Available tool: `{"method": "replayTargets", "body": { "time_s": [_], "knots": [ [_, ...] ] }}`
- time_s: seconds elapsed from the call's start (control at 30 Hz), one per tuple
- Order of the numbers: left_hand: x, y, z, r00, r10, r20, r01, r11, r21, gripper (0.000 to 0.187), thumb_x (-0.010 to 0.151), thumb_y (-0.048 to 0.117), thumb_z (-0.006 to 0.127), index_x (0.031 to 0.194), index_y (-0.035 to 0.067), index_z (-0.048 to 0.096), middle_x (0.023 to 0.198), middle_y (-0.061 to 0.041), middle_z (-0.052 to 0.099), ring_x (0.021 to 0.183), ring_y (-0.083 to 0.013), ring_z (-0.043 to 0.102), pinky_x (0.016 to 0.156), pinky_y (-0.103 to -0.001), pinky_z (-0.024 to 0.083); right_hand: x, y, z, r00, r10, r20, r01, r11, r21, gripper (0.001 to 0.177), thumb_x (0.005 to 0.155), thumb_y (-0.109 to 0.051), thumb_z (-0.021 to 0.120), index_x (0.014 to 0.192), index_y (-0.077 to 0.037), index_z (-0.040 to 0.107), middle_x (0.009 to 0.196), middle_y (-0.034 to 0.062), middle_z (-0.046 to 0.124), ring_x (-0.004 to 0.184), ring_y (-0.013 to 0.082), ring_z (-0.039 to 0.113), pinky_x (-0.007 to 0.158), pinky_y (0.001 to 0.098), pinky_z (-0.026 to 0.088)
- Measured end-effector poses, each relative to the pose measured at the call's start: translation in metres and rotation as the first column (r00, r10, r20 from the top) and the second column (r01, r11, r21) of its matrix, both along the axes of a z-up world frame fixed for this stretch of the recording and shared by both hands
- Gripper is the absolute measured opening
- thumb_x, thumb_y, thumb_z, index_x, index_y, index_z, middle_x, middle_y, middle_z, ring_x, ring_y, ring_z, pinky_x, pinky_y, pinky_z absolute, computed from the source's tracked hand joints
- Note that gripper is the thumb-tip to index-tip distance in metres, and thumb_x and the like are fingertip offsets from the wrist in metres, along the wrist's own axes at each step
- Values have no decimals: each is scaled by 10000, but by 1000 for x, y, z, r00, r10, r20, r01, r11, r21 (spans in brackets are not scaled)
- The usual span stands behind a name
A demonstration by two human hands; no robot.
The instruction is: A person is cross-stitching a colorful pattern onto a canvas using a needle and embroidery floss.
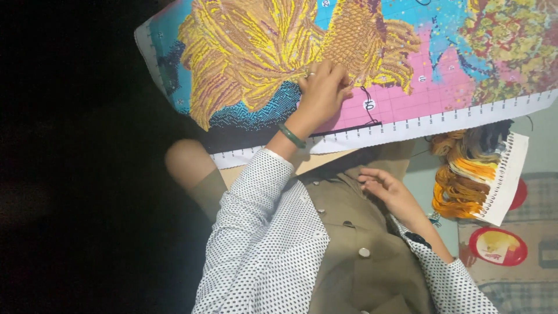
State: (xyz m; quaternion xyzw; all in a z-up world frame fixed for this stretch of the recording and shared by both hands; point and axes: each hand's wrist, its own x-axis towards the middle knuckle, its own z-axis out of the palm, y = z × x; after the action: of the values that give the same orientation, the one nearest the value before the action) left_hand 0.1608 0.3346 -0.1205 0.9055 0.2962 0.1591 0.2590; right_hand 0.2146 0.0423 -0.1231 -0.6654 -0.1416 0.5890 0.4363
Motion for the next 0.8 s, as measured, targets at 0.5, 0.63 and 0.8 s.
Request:
{"method": "replayTargets", "body": {
  "time_s": [0.5, 0.63, 0.8],
  "knots": [
    [-3, -8, -26, 997, -38, 67, 31, 995, 95, 230, 885, 302, 679, 933, 172, 496, 962, -27, 472, 1056, -284, 476, 887, -511, 340, 48, 19, 26, 661, -203, 722, -93, 933, 348, 212, 1013, -131, 766, 1218, -80, 774, 963, 99, 712, 912, 228, 659, 885, 362, 518],
    [0, -8, -18, 997, -42, 62, 40, 999, 32, 162, 889, 281, 676, 896, 173, 555, 934, -1, 480, 1032, -266, 459, 834, -468, 332, 83, 86, 27, 276, -261, 925, -432, 826, 362, 208, 1013, -114, 792, 1221, -128, 788, 927, 58, 636, 916, 281, 583, 928, 415, 418],
    [5, -16, -26, 999, -42, -15, 44, 986, 161, 184, 890, 260, 694, 903, 145, 551, 961, -28, 489, 1044, -269, 444, 846, -453, 343, 94, 147, 1, 299, -15, 954, -412, 900, 143, 228, 963, -162, 794, 1186, -183, 754, 1071, 49, 575, 1132, 309, 500, 969, 464, 325]
  ]
}}
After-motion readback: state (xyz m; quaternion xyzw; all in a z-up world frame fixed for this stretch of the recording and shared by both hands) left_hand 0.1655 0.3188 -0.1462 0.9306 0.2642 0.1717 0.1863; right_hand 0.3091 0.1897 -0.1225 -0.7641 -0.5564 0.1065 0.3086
